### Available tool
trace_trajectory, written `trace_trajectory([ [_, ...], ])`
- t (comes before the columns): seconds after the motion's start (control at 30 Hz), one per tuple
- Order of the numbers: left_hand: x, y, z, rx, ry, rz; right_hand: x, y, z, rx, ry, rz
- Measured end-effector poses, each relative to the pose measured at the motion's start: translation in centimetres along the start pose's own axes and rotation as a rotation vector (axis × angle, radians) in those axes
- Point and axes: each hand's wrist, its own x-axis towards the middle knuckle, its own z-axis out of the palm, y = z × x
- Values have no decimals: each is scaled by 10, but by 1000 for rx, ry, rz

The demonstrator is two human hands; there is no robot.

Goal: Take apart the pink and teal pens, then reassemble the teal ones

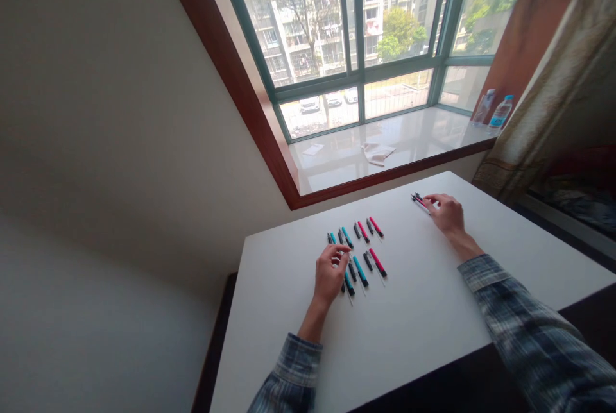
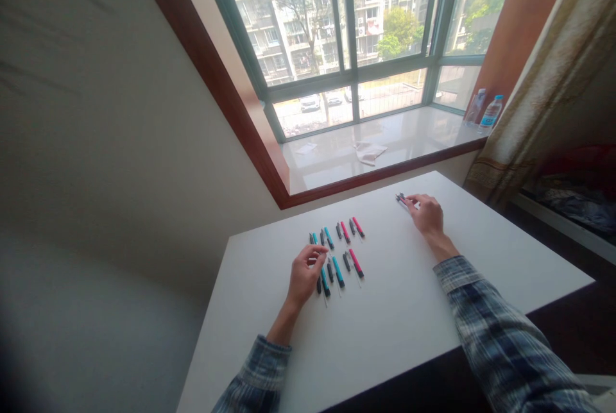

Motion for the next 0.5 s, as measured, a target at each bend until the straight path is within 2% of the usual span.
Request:
trace_trajectory([
  [0.07,0,0,1,3,-5,4,2,18,-3,-41,-1,34],
  [0.17,0,1,0,10,-8,6,1,29,-3,-54,-67,39],
  [0.5,0,0,0,14,-7,14,-2,26,1,-132,-154,47],
])
